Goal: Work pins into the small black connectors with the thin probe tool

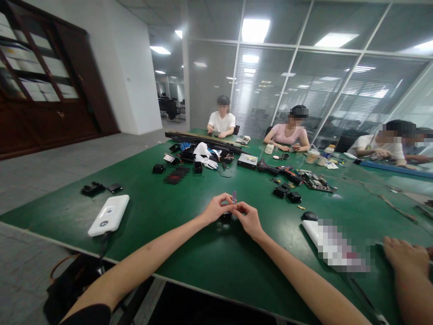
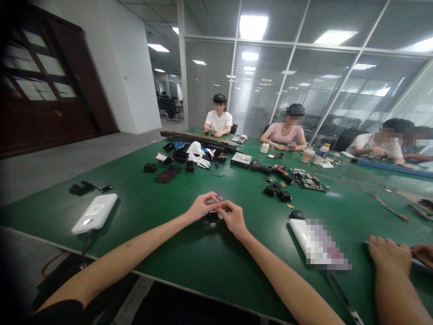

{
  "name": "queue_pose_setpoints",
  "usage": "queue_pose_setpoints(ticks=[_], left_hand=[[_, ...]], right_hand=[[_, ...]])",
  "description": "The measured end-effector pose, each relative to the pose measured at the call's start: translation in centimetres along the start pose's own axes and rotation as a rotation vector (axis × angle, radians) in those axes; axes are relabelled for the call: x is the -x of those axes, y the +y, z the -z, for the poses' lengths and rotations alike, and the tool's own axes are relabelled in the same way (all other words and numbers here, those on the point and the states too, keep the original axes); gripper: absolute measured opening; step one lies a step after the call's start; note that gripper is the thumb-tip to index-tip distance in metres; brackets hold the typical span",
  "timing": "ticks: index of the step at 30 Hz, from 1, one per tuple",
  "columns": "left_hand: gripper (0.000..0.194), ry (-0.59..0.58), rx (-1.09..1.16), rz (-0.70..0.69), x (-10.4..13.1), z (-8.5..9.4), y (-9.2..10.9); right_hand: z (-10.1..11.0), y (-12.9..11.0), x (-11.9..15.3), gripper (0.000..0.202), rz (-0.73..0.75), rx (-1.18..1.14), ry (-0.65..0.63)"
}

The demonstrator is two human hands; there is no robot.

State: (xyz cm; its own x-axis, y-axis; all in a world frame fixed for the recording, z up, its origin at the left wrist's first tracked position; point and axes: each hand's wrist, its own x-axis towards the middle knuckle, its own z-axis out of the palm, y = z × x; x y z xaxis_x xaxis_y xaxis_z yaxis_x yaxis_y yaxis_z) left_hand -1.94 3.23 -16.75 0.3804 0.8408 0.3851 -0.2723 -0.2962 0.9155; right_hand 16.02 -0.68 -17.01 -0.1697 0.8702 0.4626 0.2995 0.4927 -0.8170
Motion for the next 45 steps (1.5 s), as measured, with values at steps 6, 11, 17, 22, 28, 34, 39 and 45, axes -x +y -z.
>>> queue_pose_setpoints(ticks=[6, 11, 17, 22, 28, 34, 39, 45], left_hand=[[0.034, -0.052, -0.040, -0.028, 0.1, 0.2, 0.1], [0.031, -0.071, -0.095, -0.033, 0.3, 0.2, 0.8], [0.032, -0.089, -0.171, -0.031, 0.0, 0.0, 1.2], [0.032, -0.048, -0.120, -0.013, 0.0, 0.1, 0.7], [0.037, -0.016, -0.165, -0.019, 0.1, -0.1, 0.5], [0.032, -0.013, -0.159, -0.038, 0.3, -0.2, 0.0], [0.028, -0.145, -0.150, -0.066, 0.5, 0.3, 0.6], [0.024, -0.086, -0.116, -0.072, 0.4, 0.3, -0.2]], right_hand=[[0.2, -0.9, 0.1, 0.025, 0.029, 0.054, 0.011], [0.5, -1.5, 0.1, 0.022, 0.044, 0.065, -0.002], [0.6, -1.9, 0.1, 0.021, 0.046, 0.064, 0.015], [0.6, -1.7, 0.2, 0.022, 0.042, 0.067, -0.004], [0.2, -0.9, 0.1, 0.024, 0.012, 0.067, 0.057], [0.2, -0.5, 0.2, 0.023, 0.021, 0.075, 0.041], [0.2, -0.9, 0.4, 0.023, 0.051, 0.080, 0.020], [0.3, -1.2, 0.5, 0.023, 0.076, 0.079, -0.022]])
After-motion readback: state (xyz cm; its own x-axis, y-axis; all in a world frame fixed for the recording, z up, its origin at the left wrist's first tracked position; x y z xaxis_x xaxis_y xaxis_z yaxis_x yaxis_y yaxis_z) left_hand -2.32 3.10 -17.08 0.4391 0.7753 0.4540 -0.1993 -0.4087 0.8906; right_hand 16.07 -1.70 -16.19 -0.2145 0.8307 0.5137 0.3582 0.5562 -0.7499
